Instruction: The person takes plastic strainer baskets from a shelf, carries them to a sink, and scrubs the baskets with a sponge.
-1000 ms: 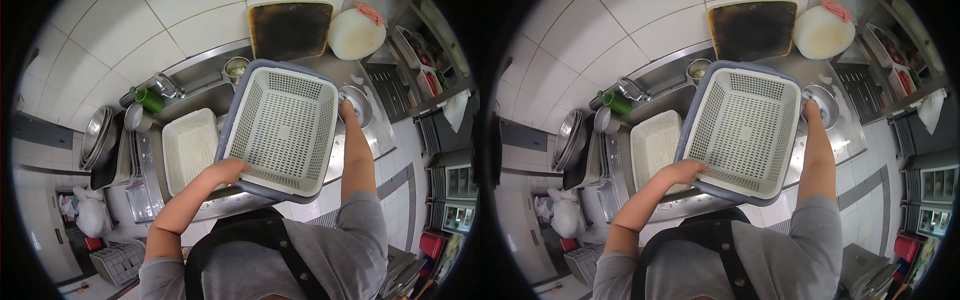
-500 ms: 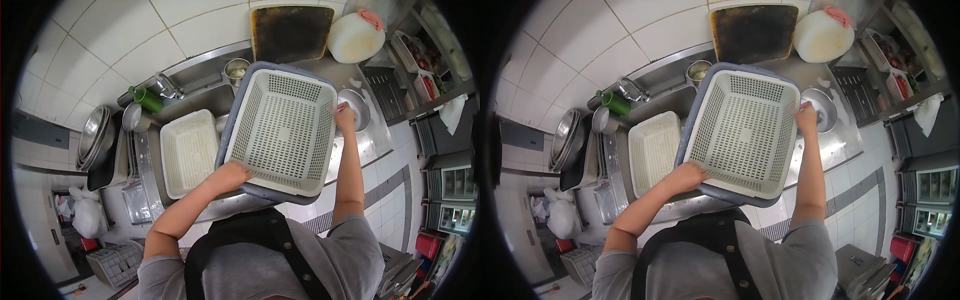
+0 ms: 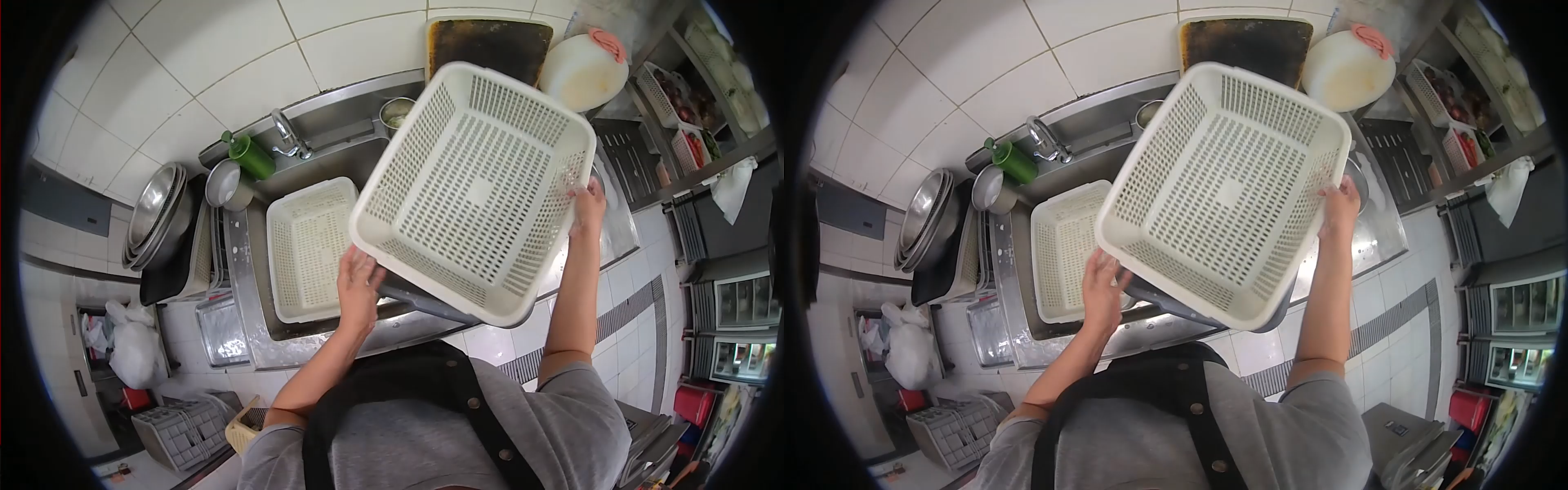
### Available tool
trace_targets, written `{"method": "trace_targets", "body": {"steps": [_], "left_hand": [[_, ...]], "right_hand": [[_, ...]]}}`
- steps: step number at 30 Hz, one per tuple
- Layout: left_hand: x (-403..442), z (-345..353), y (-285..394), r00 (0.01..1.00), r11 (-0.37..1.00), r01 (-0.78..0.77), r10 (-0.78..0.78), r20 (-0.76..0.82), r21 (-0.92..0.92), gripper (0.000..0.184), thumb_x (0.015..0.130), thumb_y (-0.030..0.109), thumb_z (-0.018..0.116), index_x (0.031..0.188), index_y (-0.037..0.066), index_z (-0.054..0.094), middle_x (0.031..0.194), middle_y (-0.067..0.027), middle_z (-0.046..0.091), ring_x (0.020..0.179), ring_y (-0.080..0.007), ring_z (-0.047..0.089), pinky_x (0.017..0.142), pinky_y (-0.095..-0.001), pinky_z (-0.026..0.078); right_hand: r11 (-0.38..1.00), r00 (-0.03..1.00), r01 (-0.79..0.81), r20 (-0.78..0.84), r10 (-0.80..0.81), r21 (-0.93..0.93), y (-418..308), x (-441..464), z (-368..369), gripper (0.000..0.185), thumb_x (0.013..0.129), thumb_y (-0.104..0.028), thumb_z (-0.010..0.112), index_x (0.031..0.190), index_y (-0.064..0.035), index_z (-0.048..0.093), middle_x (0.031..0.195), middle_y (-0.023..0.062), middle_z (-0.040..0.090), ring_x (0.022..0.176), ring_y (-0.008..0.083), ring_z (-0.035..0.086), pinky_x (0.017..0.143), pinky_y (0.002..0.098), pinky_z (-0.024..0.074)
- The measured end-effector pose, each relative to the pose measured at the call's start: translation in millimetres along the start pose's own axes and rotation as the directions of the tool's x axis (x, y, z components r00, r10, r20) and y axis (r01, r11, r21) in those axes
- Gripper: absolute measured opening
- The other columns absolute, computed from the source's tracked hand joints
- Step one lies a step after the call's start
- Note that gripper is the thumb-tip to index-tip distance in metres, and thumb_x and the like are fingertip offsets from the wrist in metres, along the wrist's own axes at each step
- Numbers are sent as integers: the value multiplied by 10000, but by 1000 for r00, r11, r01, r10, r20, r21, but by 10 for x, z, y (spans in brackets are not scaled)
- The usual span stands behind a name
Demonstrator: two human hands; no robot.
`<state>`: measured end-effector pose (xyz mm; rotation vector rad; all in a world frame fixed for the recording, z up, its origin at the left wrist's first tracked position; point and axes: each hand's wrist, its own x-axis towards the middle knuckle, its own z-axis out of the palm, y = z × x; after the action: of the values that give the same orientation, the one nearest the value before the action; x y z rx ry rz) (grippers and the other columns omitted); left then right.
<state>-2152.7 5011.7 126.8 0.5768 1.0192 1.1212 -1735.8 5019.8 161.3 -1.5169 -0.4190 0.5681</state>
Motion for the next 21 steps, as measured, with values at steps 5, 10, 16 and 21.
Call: {"method": "trace_targets", "body": {"steps": [5, 10, 16, 21], "left_hand": [[-33, 115, 57, 931, 888, 318, -225, 289, -333, 580, 920, 217, 556, 1400, 43, 281, 1373, -167, 416, 1224, -312, 482, 957, -521, 454], [31, 259, 164, 959, 979, 203, -199, 200, -1, 654, 788, -7, 535, 1391, 0, 281, 1267, -187, 484, 1118, -327, 561, 902, -480, 532], [5, -524, 810, 954, 960, 279, -278, 113, 11, 723, 675, -29, 519, 1365, -69, 307, 1223, -228, 506, 1126, -376, 550, 951, -485, 506], [-404, -1141, 1106, 955, 955, 295, -295, -23, 15, 657, 663, 7, 545, 1292, -104, 388, 1190, -250, 539, 1038, -388, 597, 906, -492, 530]], "right_hand": [[953, 990, 134, -83, -115, 272, -183, -545, 209, 201, 769, 118, 488, 911, -12, 544, 887, 87, 607, 730, 150, 594, 667, 270, 504], [883, 991, 90, 46, -124, 460, -331, -763, 330, 80, 849, 19, 577, 896, -35, 541, 919, 73, 609, 838, 136, 590, 700, 275, 506], [956, 952, 274, -109, -284, -103, 124, 353, -16, 245, 867, -210, 660, 1027, -44, 576, 1030, 94, 613, 963, 208, 579, 818, 336, 479], [274, 929, 334, 267, -255, -902, 584, 49, 180, 752, 719, -187, 740, 1359, -25, 379, 1438, 231, 327, 1357, 388, 272, 1077, 587, 238]]}}
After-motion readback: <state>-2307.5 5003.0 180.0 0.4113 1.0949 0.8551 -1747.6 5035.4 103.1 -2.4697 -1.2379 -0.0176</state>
